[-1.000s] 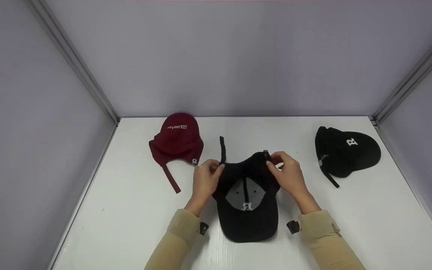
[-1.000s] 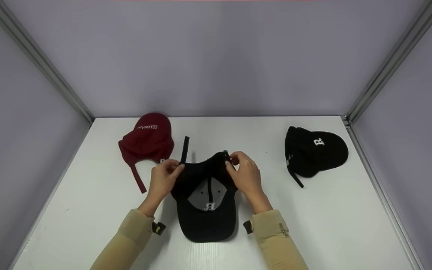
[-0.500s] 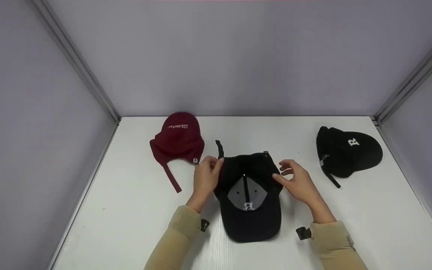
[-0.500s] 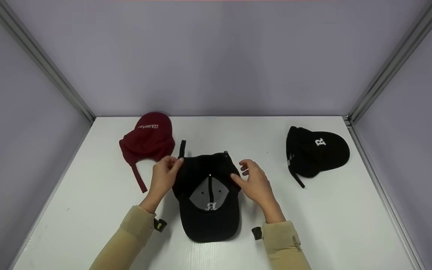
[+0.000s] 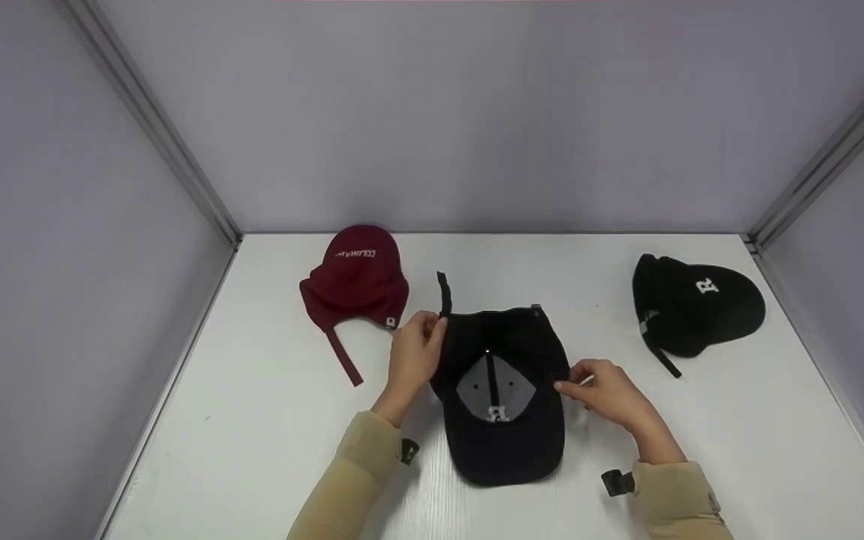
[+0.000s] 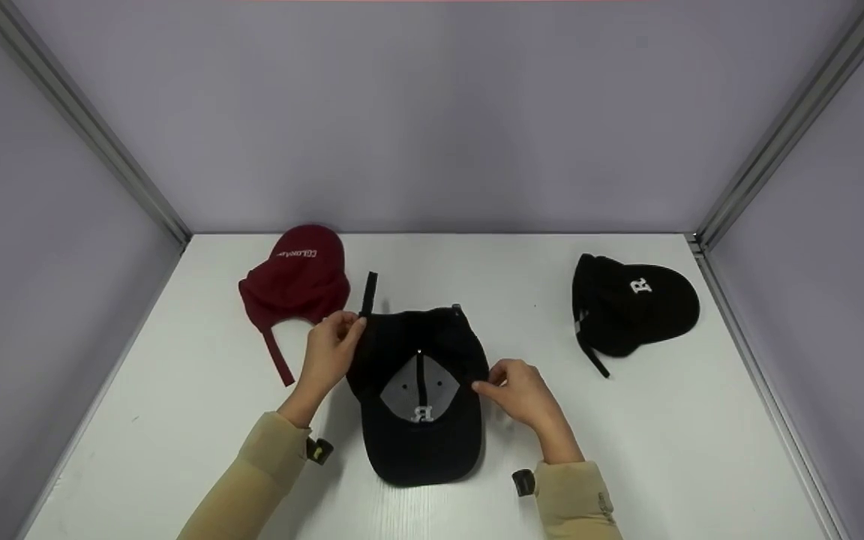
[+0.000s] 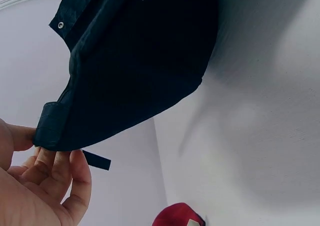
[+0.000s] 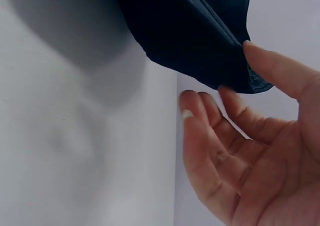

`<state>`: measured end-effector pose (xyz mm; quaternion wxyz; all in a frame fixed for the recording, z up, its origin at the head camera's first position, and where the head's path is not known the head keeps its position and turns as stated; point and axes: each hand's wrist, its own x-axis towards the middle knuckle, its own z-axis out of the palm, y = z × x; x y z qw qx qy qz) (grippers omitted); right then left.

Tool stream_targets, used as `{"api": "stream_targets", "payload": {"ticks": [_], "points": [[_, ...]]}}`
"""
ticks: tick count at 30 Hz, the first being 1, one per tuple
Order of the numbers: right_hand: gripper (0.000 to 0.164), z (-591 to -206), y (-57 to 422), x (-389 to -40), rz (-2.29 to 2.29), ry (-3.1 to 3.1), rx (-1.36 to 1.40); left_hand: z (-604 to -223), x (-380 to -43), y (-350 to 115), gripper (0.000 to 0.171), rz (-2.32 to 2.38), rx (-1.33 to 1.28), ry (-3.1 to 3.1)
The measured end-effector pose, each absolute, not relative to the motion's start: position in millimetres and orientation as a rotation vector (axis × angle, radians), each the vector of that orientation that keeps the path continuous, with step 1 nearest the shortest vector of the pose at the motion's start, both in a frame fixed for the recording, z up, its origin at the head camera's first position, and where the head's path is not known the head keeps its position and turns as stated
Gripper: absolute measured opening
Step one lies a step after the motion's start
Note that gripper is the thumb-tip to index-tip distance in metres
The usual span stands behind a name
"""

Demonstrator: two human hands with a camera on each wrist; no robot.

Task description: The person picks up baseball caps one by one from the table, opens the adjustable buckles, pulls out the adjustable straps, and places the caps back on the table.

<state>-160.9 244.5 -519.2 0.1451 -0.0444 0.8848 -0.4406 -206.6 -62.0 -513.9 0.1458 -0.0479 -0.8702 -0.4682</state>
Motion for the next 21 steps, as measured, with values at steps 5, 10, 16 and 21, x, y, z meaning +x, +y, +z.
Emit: {"api": "stream_targets", "payload": {"ticks": [5,10,16,21], "points": [[0.022,-521,246,-161,-1.307,2.523,-0.138,-510,-207,-62,0.015,-1.349,-0.148,-2.501],[0.017,-525,246,-160,-1.368,2.479,-0.143,-507,-206,-62,0.012,-1.362,-0.171,-2.483],[0.013,-526,246,-160,-1.396,2.473,-0.149,-497,-204,-60,0.012,-1.394,-0.216,-2.468],[0.014,-523,245,-159,-1.453,2.45,-0.155,-485,-202,-59,0.014,-1.413,-0.274,-2.458]]}}
